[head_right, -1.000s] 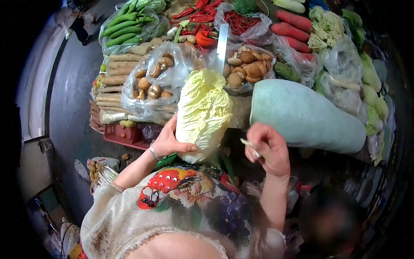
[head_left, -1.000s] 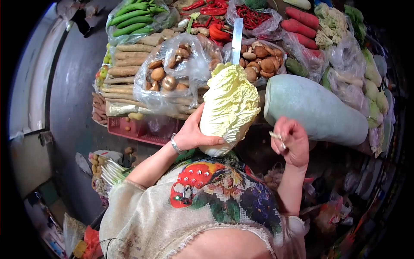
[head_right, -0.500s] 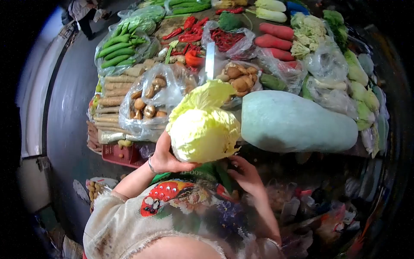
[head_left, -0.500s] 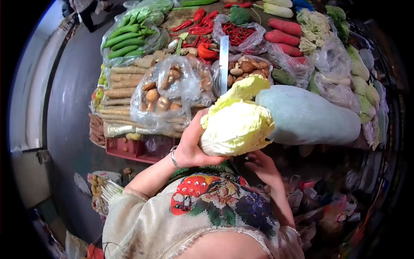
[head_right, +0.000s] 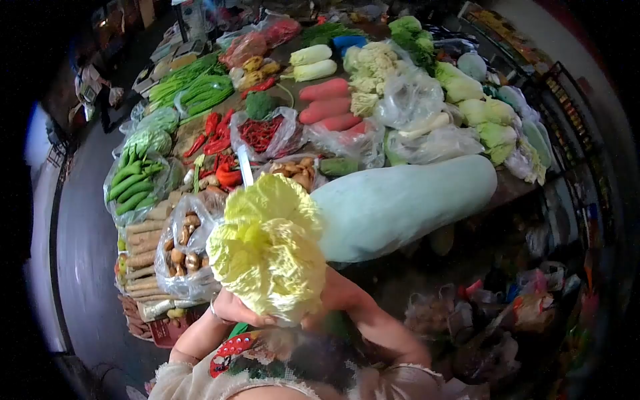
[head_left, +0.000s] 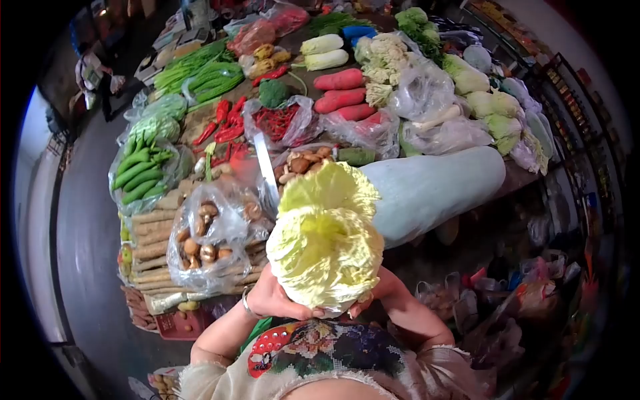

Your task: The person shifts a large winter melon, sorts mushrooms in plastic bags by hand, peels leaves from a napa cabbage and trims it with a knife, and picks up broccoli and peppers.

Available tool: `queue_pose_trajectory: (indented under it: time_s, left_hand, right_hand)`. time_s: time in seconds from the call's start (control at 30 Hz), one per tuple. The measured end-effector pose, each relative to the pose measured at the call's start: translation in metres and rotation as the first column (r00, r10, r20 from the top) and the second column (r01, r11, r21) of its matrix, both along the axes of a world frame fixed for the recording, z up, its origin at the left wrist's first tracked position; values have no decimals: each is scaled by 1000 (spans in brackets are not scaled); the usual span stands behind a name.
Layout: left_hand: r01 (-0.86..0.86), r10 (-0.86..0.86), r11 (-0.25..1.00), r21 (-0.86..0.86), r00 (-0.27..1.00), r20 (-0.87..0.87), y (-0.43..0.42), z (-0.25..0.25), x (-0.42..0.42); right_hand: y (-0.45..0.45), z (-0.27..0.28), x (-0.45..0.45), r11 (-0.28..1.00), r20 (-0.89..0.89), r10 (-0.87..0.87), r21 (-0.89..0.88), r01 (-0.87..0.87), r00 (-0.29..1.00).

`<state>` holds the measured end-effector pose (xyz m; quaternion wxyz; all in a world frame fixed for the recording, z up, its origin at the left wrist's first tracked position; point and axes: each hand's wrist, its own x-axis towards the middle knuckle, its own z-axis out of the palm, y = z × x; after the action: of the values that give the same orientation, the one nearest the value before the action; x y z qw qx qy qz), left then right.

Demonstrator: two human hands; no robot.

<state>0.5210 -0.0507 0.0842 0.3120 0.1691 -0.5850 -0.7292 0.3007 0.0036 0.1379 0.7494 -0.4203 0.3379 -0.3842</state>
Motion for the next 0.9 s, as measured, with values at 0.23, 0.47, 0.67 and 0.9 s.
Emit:
queue_pose_trajectory:
  time_s: [0.23, 0.47, 0.67, 0.9]
  left_hand:
    - [-103, 96, 991, 88, 992, 78, 0, 2, -35]
    - [-194, 194, 953, 234, 981, 24, -7, -9, -87]
    - [-343, 344, 928, 144, 939, 21, -6, -25, -139]
    - [-425, 416, 895, 133, 905, 91, 3, -26, -180]
  right_hand:
    - [-9, 1, -42, 999, -50, -37, 23, 39, 998]
    - [-43, 18, -131, 986, -147, -37, -164, 13, 988]
    - [-56, 43, -227, 889, -151, -314, -394, 235, 937]
    - [-76, 55, -335, 577, -413, -707, -806, 131, 574]
